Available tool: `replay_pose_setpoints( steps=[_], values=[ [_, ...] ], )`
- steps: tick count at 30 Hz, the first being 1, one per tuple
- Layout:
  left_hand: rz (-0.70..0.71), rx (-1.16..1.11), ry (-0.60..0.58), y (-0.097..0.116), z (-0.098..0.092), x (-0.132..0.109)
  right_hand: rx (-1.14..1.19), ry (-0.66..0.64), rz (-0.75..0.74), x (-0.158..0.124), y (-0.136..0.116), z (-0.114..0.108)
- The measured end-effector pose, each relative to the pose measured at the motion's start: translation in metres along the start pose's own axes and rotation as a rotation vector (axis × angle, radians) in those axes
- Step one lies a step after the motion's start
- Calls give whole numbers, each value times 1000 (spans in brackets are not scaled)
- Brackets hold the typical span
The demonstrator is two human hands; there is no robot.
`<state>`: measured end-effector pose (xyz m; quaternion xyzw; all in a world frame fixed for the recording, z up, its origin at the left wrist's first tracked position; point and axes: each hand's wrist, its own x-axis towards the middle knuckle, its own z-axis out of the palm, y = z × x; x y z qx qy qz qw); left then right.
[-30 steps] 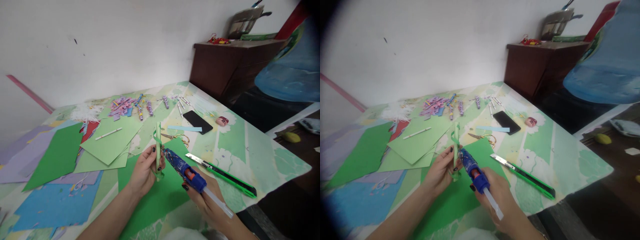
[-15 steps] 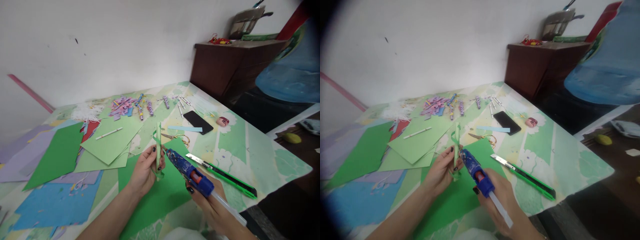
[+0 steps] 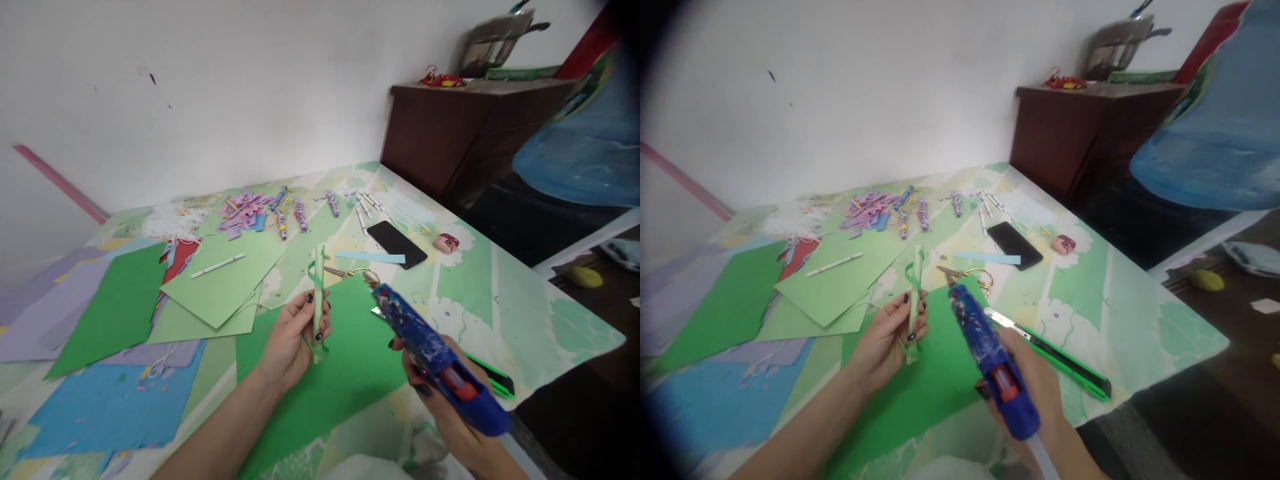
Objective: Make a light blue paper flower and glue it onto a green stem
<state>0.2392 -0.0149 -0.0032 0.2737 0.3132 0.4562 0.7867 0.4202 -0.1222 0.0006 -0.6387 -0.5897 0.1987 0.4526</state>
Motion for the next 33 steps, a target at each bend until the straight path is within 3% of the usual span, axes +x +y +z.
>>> replay_pose_setpoints(
  steps=[5,10,13,15,17,20,23,27,33],
  values=[
    [-34,-22,24,0,-1,2,-443,300,141,17,26,-30],
    [-52,-28,27,0,0,1,-759,282,223,32,80,-64],
    [-58,-19,33,0,1,0,-801,202,232,28,109,-68],
    [-60,-15,30,0,2,0,-855,141,285,26,114,-64],
    [-59,-10,24,0,2,0,-929,210,348,28,105,-57],
    [-63,-7,14,0,2,0,-852,328,218,37,76,-44],
    [-67,-7,-1,-1,3,0,-440,177,-57,46,40,-25],
    [-56,14,-11,-1,4,-1,46,-95,-195,48,-2,8],
    [-21,33,-13,0,3,-1,226,-190,-238,48,-23,40]
  ],
)
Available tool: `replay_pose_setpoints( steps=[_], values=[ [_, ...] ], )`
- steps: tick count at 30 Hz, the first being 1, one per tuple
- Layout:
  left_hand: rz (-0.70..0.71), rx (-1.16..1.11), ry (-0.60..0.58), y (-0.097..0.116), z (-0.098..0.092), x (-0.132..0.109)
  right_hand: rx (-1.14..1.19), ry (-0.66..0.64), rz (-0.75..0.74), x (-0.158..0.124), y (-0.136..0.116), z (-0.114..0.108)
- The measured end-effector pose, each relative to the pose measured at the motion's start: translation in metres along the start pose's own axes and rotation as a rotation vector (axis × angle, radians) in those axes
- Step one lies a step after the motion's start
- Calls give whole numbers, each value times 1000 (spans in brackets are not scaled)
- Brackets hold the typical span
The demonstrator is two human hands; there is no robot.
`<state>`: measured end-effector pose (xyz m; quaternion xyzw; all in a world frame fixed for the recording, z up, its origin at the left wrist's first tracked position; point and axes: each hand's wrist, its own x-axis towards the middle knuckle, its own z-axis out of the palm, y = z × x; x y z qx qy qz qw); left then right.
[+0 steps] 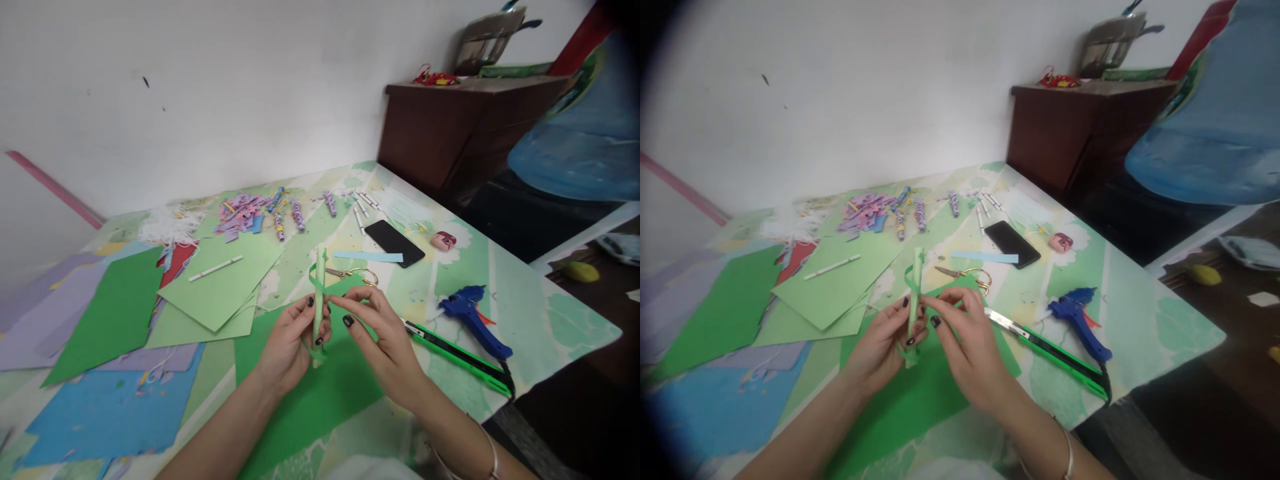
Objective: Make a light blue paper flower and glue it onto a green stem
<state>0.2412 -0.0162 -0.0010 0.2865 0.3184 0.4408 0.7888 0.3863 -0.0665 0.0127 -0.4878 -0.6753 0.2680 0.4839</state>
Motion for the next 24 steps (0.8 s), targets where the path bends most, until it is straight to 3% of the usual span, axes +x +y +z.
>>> replay_pose_setpoints(
  steps=[24],
  values=[
    [1,45,-25,-1,1,-1,84,56,47,6,10,4]
  ],
)
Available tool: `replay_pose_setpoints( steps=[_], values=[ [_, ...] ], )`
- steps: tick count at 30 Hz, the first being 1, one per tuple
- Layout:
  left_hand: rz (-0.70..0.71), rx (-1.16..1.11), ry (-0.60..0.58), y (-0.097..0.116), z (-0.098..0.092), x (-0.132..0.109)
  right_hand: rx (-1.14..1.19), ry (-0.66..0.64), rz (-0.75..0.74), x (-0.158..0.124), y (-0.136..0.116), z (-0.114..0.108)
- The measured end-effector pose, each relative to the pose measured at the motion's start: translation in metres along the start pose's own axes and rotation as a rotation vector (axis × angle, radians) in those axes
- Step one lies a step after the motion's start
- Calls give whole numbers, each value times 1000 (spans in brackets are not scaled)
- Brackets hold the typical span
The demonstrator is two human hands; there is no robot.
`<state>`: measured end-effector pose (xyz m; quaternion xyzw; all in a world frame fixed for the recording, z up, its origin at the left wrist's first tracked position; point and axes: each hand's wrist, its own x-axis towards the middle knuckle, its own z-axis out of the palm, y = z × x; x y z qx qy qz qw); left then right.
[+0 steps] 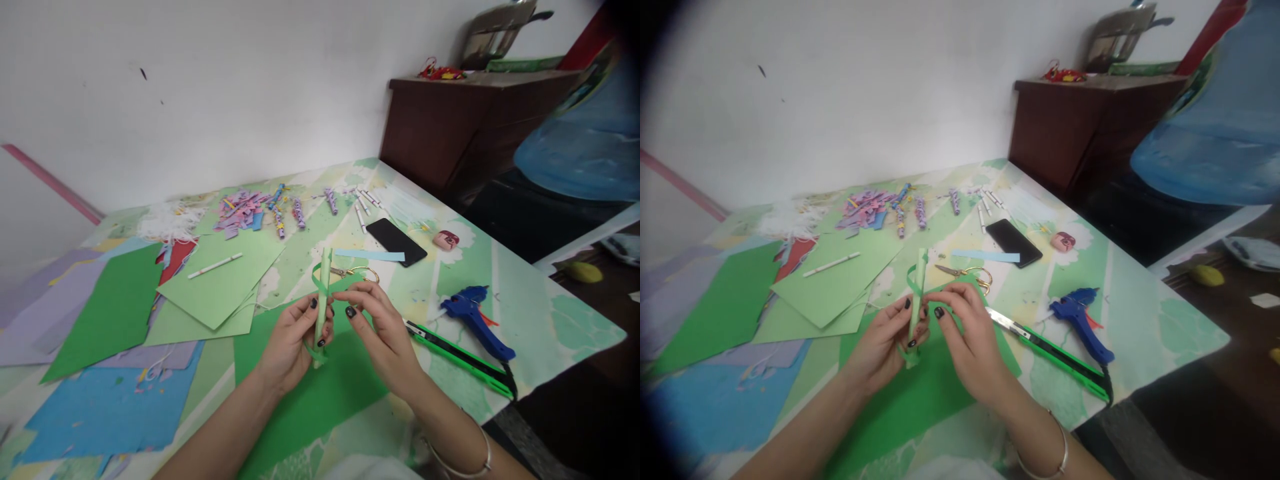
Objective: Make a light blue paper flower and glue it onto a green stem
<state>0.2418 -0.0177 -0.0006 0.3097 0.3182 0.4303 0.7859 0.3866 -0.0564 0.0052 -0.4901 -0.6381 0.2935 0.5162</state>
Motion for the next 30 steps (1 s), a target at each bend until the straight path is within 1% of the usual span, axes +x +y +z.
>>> replay_pose_setpoints(
  steps=[5,17,30],
  values=[
    [3,-1,-6,0,0,1,6,-5,10,-1,1,-1],
    [-34,-14,24,1,0,1,22,-35,18,3,-1,2],
    [-56,-30,1,2,0,0,21,-28,4,4,-2,0]
  ],
)
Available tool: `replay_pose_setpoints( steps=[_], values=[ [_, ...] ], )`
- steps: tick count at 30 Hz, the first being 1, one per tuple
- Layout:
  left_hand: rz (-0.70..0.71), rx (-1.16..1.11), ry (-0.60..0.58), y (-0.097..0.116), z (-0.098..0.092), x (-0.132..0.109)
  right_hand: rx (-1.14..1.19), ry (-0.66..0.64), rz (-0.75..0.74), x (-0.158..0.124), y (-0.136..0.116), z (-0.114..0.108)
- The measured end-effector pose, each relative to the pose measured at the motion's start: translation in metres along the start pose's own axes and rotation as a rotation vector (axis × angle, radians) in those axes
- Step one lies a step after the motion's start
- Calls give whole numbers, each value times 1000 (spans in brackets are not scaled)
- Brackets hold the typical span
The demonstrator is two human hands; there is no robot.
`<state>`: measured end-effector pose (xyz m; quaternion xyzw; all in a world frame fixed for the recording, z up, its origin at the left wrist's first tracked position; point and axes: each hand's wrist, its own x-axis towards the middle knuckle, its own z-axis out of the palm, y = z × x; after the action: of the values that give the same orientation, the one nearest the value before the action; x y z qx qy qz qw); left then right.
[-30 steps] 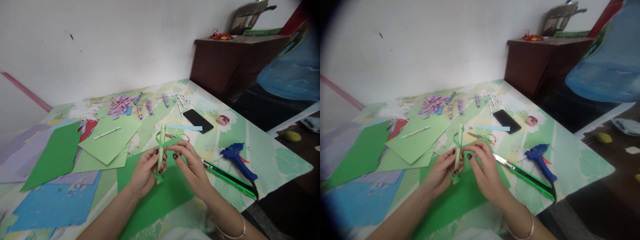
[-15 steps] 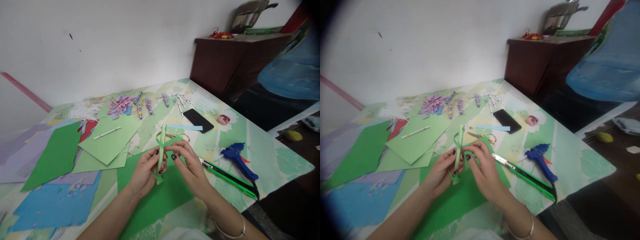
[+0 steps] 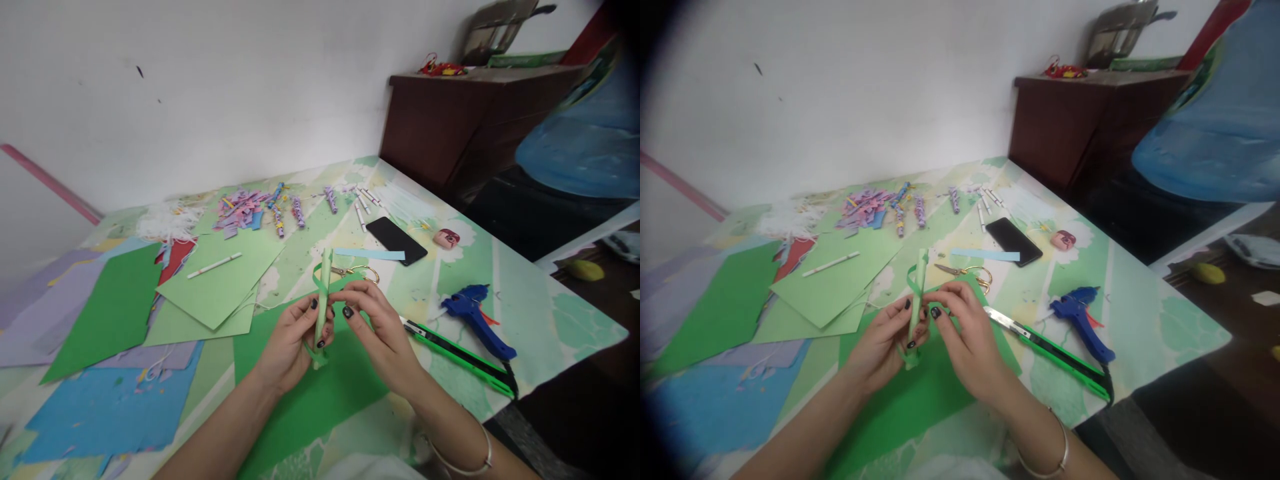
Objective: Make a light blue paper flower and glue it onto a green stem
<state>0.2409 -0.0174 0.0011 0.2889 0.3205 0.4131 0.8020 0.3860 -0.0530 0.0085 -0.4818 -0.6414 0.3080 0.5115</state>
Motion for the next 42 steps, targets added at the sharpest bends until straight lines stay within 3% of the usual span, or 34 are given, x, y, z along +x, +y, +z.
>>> replay_pose_setpoints(
  steps=[23,27,31,36,39,42],
  values=[
    [-1,-59,-60,0,-2,1,-17,-16,-17,-2,-4,-1],
    [30,1,-21,0,-2,1,24,63,-7,-2,0,-1],
    [128,82,71,1,-1,2,138,152,105,-1,12,2],
    [279,229,218,0,-3,5,316,16,289,-1,25,15],
    [312,289,241,-1,-4,5,395,-66,282,-3,25,25],
    [322,296,252,-2,-4,4,405,-66,278,-5,23,33]
  ],
)
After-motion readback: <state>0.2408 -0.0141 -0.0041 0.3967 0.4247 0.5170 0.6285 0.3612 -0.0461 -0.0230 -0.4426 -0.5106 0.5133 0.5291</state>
